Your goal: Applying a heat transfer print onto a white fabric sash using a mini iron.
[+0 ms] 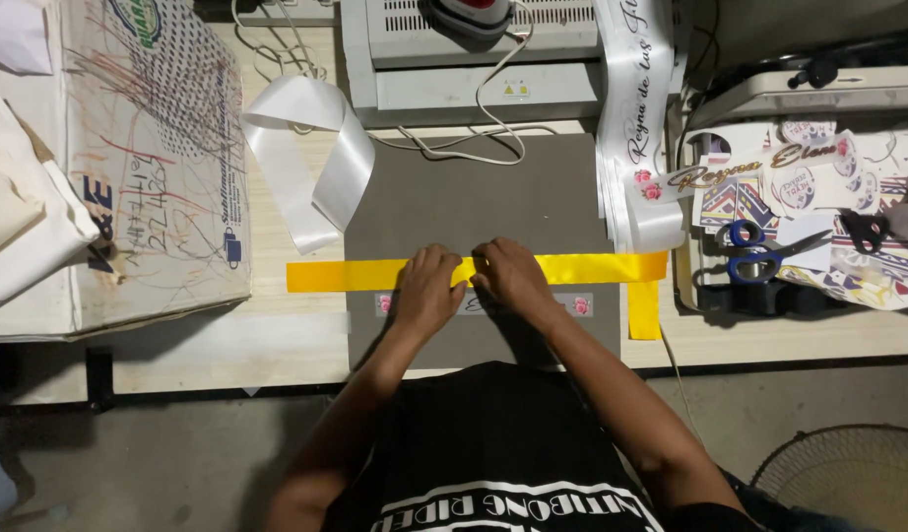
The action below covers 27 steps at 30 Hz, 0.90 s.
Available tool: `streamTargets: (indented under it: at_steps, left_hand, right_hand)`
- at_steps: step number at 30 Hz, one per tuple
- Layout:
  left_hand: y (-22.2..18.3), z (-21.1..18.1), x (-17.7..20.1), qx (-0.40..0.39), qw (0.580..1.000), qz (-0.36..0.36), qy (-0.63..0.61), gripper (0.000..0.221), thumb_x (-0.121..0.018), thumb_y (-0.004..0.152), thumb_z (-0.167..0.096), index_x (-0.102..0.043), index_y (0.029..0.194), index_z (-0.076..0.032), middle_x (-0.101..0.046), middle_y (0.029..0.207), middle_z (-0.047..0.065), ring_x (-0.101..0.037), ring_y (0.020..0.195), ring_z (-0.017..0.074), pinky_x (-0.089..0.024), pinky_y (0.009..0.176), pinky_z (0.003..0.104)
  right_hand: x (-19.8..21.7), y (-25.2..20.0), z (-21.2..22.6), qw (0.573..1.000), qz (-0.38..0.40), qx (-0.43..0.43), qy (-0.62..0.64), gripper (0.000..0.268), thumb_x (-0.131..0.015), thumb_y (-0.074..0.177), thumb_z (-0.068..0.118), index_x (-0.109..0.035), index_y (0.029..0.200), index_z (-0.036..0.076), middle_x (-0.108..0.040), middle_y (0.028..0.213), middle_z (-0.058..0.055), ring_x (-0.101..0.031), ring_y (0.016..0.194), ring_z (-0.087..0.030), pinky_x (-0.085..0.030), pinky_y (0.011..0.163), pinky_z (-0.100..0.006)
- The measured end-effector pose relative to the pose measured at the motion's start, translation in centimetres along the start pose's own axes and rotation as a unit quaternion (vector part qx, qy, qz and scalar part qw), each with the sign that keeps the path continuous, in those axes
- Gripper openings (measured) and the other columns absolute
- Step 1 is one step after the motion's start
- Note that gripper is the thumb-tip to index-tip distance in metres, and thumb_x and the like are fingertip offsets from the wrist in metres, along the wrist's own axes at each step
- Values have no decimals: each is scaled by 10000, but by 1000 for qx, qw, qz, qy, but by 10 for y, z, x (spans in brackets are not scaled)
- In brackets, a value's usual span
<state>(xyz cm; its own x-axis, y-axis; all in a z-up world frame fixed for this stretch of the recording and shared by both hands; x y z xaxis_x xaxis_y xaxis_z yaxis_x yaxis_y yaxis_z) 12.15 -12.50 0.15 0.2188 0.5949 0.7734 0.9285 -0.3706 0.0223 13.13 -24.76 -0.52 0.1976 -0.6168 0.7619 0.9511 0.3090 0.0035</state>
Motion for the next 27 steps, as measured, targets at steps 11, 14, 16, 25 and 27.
streamTargets:
  at_steps: [11,14,16,25,27]
  left_hand:
    - [-8,22,-23,-13,1000,13,14,490,-801,778,-120,-618,1222,-26,-563,1226,167,-522,1162,356,-427,954,480]
    - [-5,17,-20,-34,999,4,21,535,-803,770,-116,-604,1257,-22,-565,1252,169,-508,1188,362,-412,977,488]
    - [-3,16,-22,-48,999,2,25,556,-806,762,-117,-597,1267,-18,-565,1270,174,-499,1200,368,-401,983,494]
    - [11,32,-30,-34,998,37,-33,322,-761,841,-138,-665,1143,-79,-640,1100,113,-575,1129,326,-398,1028,492]
    - [16,35,-29,6,988,77,-131,171,-712,935,-181,-692,1077,-87,-669,1065,90,-612,1072,298,-432,938,441]
  right_hand:
    - [-21,11,-16,997,16,-12,-81,125,-723,779,96,-727,898,56,-661,912,-140,-626,923,-340,-468,784,-454]
    - [-20,11,-12,995,25,1,-101,93,-721,794,90,-729,883,65,-655,907,-137,-625,927,-331,-458,781,-447]
    - [-20,9,-10,993,29,14,-118,77,-727,800,91,-726,874,67,-652,904,-136,-623,935,-329,-452,778,-446]
    - [-7,7,-24,971,182,-98,117,428,-772,858,188,-561,1198,35,-677,961,-115,-666,868,-292,-520,815,-387]
    - [6,7,-25,921,163,-149,320,346,-661,963,163,-575,1278,50,-646,1035,-7,-642,931,-137,-527,833,-298]
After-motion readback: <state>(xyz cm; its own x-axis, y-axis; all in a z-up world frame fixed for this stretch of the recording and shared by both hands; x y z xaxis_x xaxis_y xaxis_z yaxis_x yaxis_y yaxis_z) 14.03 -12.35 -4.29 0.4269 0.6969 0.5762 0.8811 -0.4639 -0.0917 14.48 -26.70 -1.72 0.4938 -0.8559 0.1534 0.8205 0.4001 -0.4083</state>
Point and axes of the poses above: each hand's wrist, its own y-axis towards the middle knuckle, its own x-axis out of the back of the hand, z = x × y, the point moved 10 cm from there along y, towards the middle knuckle
